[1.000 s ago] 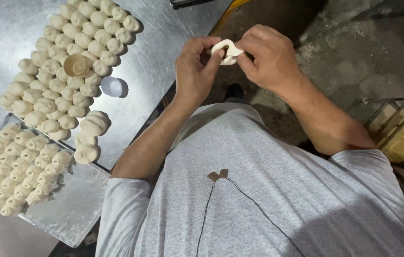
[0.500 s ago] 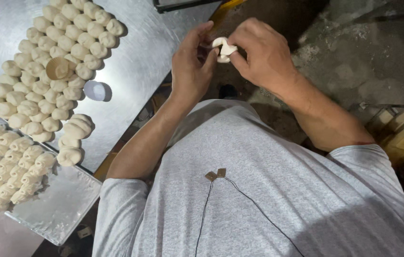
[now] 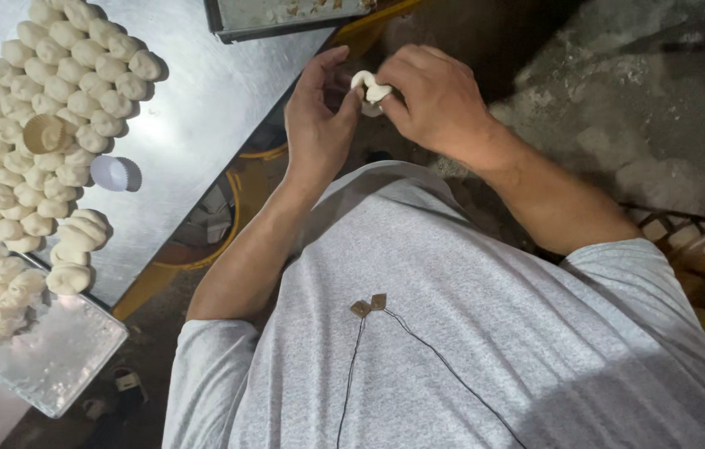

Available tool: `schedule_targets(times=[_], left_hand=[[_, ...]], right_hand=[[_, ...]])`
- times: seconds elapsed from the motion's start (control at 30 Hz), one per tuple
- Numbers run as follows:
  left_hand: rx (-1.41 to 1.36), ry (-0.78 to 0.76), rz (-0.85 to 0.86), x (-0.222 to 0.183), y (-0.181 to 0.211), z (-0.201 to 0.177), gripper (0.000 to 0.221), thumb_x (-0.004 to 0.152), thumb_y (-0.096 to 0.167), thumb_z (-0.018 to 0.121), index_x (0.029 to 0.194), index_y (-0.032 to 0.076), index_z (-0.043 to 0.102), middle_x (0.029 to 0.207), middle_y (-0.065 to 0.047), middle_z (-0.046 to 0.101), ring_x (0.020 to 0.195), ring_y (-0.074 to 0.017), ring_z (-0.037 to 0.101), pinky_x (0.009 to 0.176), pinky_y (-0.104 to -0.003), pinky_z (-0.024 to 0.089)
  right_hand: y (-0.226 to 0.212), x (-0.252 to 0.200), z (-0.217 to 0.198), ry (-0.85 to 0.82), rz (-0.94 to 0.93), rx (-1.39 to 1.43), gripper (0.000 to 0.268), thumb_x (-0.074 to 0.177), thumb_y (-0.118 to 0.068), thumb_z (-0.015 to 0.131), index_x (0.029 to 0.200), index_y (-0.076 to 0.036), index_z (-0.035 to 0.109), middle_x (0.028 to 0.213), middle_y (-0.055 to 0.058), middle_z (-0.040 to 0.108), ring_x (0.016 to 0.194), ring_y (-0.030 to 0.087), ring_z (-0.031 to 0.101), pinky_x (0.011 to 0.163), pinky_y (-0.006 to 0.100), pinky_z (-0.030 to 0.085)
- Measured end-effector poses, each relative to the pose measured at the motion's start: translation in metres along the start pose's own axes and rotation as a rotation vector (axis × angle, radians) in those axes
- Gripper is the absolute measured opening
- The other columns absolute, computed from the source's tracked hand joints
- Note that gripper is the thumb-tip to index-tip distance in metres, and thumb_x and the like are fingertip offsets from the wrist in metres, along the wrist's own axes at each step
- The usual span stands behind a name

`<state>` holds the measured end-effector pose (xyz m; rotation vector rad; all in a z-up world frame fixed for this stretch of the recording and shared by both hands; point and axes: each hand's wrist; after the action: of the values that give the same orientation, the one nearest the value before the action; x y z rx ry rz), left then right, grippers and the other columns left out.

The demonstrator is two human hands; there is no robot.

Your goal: The person fills pieces of dough with a mixture using a spoon and pleats them by hand to close the buns, placing them onto a tray.

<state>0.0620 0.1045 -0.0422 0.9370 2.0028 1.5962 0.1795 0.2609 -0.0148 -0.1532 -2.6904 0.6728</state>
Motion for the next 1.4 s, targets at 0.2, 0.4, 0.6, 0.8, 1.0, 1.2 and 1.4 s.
schedule_targets(times=[0.2, 0.4, 0.6, 0.8, 1.0, 1.2, 1.4], left_hand=[[0.168, 0.063, 0.041, 0.012, 0.021, -0.001, 0.050, 0.094, -0.006, 0.072, 0.140, 0.007, 0.057, 0.105, -0.007, 0.071, 0.089, -0.0129, 0.072, 0.080, -0.026, 0.061], [0.193, 0.117, -0.037, 0.002, 0.019, 0.005, 0.047, 0.094, -0.002, 0.074, 0.137, 0.005, 0.058, 0.105, -0.008, 0.075, 0.085, -0.0135, 0.073, 0.076, -0.028, 0.060], [0.164, 0.216, 0.064, -0.009, 0.029, -0.028, 0.028, 0.109, 0.011, 0.061, 0.136, 0.004, 0.058, 0.110, -0.009, 0.073, 0.097, -0.0148, 0.072, 0.086, -0.029, 0.057], [-0.021, 0.506, 0.317, -0.029, 0.016, -0.036, 0.025, 0.115, 0.025, 0.045, 0.115, 0.000, 0.052, 0.112, -0.009, 0.055, 0.096, -0.0162, 0.053, 0.090, -0.028, 0.047], [-0.078, 0.540, 0.301, -0.050, 0.007, -0.067, 0.025, 0.115, 0.024, 0.047, 0.108, 0.001, 0.053, 0.104, -0.007, 0.056, 0.088, -0.0139, 0.052, 0.082, -0.027, 0.046], [0.023, 0.519, 0.260, -0.067, 0.015, -0.101, 0.021, 0.114, 0.022, 0.053, 0.104, 0.003, 0.055, 0.094, -0.006, 0.057, 0.079, -0.0142, 0.053, 0.073, -0.027, 0.046], [0.112, 0.442, 0.209, -0.084, 0.012, -0.137, 0.024, 0.111, 0.024, 0.060, 0.100, 0.003, 0.058, 0.088, -0.008, 0.060, 0.076, -0.0172, 0.055, 0.071, -0.031, 0.047]], right_hand=[[0.027, 0.021, -0.011, 0.007, -0.178, 0.061, 0.015, 0.095, -0.011, 0.073, 0.110, -0.007, 0.074, 0.110, 0.005, 0.066, 0.101, 0.027, 0.066, 0.085, 0.040, 0.055], [0.024, 0.017, 0.010, -0.119, -0.165, 0.071, 0.015, 0.089, -0.014, 0.076, 0.100, -0.005, 0.072, 0.102, 0.010, 0.065, 0.094, 0.030, 0.065, 0.077, 0.042, 0.054], [0.011, 0.045, 0.015, -0.020, -0.160, 0.431, 0.017, 0.092, -0.010, 0.077, 0.105, -0.001, 0.072, 0.110, 0.011, 0.068, 0.096, 0.024, 0.067, 0.079, 0.035, 0.055], [-0.029, 0.060, 0.030, -0.252, 0.164, 1.063, 0.009, 0.096, -0.007, 0.076, 0.102, -0.001, 0.073, 0.106, 0.001, 0.067, 0.080, 0.006, 0.062, 0.065, 0.024, 0.049], [-0.069, 0.073, 0.023, -0.224, -0.048, 0.780, 0.022, 0.093, -0.009, 0.081, 0.111, -0.001, 0.072, 0.105, 0.003, 0.063, 0.085, 0.007, 0.060, 0.072, 0.024, 0.050], [-0.112, 0.078, 0.021, -0.212, -0.153, 0.566, 0.007, 0.096, -0.008, 0.080, 0.102, -0.005, 0.076, 0.105, 0.004, 0.069, 0.086, 0.009, 0.065, 0.071, 0.025, 0.050], [-0.144, 0.078, 0.031, -0.139, -0.233, 0.517, 0.024, 0.093, -0.008, 0.079, 0.115, 0.002, 0.073, 0.113, 0.012, 0.064, 0.086, 0.015, 0.063, 0.070, 0.027, 0.051]])
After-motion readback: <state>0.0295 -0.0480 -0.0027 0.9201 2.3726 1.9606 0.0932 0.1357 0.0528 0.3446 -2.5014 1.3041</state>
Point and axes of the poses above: each hand's wrist, its own x-axis towards the middle knuckle, its own z-axis out of the palm, y = z × x
